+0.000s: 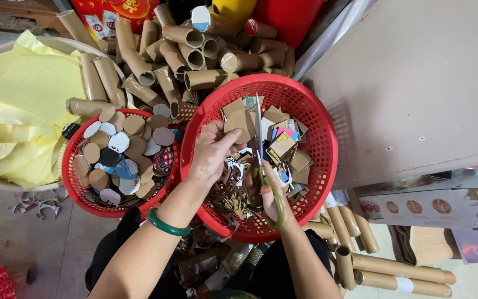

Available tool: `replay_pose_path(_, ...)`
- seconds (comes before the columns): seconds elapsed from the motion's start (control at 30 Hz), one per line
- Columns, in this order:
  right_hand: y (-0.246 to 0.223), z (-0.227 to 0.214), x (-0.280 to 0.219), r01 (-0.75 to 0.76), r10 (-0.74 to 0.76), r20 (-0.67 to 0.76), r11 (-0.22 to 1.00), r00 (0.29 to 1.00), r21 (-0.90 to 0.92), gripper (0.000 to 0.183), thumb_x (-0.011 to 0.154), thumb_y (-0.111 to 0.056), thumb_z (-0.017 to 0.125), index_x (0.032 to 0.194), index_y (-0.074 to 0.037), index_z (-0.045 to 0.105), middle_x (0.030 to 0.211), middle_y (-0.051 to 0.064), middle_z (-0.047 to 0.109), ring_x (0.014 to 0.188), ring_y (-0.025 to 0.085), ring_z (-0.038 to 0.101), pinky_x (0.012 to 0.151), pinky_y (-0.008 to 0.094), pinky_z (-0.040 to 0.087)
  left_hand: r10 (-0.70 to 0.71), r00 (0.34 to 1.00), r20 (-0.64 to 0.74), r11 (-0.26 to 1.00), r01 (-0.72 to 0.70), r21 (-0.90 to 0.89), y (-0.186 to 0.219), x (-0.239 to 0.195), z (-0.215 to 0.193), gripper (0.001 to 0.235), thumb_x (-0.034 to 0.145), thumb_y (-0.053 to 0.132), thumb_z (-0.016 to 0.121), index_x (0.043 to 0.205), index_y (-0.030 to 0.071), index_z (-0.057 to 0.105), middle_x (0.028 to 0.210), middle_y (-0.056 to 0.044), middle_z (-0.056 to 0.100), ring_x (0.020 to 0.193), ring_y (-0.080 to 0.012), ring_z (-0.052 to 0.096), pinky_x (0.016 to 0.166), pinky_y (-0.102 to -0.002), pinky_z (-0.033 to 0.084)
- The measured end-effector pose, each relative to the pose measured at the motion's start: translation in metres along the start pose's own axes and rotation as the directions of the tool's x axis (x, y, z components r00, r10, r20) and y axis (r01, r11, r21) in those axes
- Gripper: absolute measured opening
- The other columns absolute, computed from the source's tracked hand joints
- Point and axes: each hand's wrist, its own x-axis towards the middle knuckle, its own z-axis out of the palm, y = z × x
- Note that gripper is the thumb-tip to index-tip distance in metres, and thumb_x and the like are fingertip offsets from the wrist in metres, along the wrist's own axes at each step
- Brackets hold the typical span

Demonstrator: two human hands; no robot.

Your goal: Cutting cardboard pieces into circular shapes using a pair of scissors.

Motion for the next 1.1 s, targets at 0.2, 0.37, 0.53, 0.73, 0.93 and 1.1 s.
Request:
replay_pose_path(0.2,0.002,-0.015,-0.002,-0.086,0.087,0.001,0.988,0.996,-0.128,0.114,0.075,-0.096,0.046,0.139,-0.001,0.055,0.079,0.0,0.053,0.065,0.008,0.049,0.056,0.023,0.039,0.099,0.995,0.025,0.988,-0.102,0.115,0.013,0.002,-0.002,0.019,0.09,0.005,0.073,0.108,0.002,0.067,0.096,-0.008,0.074,0.078,-0.0157,0.071,0.07,-0.029,0.063)
replay_pose_path(0.37,-0.028,-0.001,0.006,-0.064,0.06,0.051,0.994,0.997,0.09,0.117,0.072,-0.093,0.058,0.145,-0.003,0.042,0.095,0.001,0.053,0.078,0.01,0.05,0.065,0.025,0.042,0.063,0.994,0.094,0.961,-0.086,0.264,0.01,0.0,-0.003,0.021,0.092,0.006,0.074,0.111,-0.001,0.069,0.096,-0.007,0.074,0.078,-0.014,0.072,0.068,-0.028,0.061)
replay_pose_path(0.53,-0.02,-0.01,0.002,-0.136,0.121,0.096,0.977,0.988,0.164,0.119,0.067,-0.094,0.06,0.141,-0.002,0.042,0.094,0.0,0.051,0.078,0.01,0.049,0.065,0.026,0.041,0.006,0.988,0.154,0.947,-0.056,0.318,0.021,0.002,-0.007,0.028,0.091,0.005,0.073,0.118,0.001,0.071,0.099,-0.007,0.077,0.076,-0.0127,0.072,0.068,-0.026,0.061)
replay_pose_path(0.73,-0.004,-0.022,-0.002,-0.151,0.145,0.062,0.982,0.987,0.117,0.118,0.068,-0.092,0.064,0.138,0.003,0.054,0.082,-0.002,0.047,0.067,0.009,0.041,0.059,0.024,0.033,-0.002,0.996,0.095,0.9,-0.039,0.434,0.047,0.0,-0.01,0.029,0.089,0.005,0.073,0.118,0.002,0.072,0.096,-0.007,0.077,0.072,-0.0137,0.071,0.066,-0.028,0.061)
replay_pose_path(0.93,-0.019,-0.016,0.003,-0.133,0.128,0.099,0.99,0.987,0.044,0.121,0.065,-0.097,0.059,0.137,0.001,0.054,0.083,-0.002,0.053,0.07,0.007,0.047,0.059,0.021,0.036,0.063,0.972,0.225,0.871,-0.164,0.464,0.041,0.004,-0.02,0.029,0.094,0.005,0.072,0.122,-0.001,0.072,0.099,-0.007,0.076,0.078,-0.0104,0.069,0.069,-0.026,0.059)
replay_pose_path(1.1,-0.019,-0.014,0.004,-0.149,0.135,0.155,0.986,0.979,0.077,0.127,0.066,-0.099,0.053,0.145,-0.001,0.044,0.097,0.001,0.053,0.082,0.008,0.053,0.071,0.022,0.044,-0.032,0.972,0.232,0.776,-0.122,0.619,0.043,0.003,-0.016,0.036,0.09,0.01,0.072,0.125,0.001,0.069,0.101,-0.004,0.078,0.08,-0.0081,0.072,0.071,-0.025,0.062)
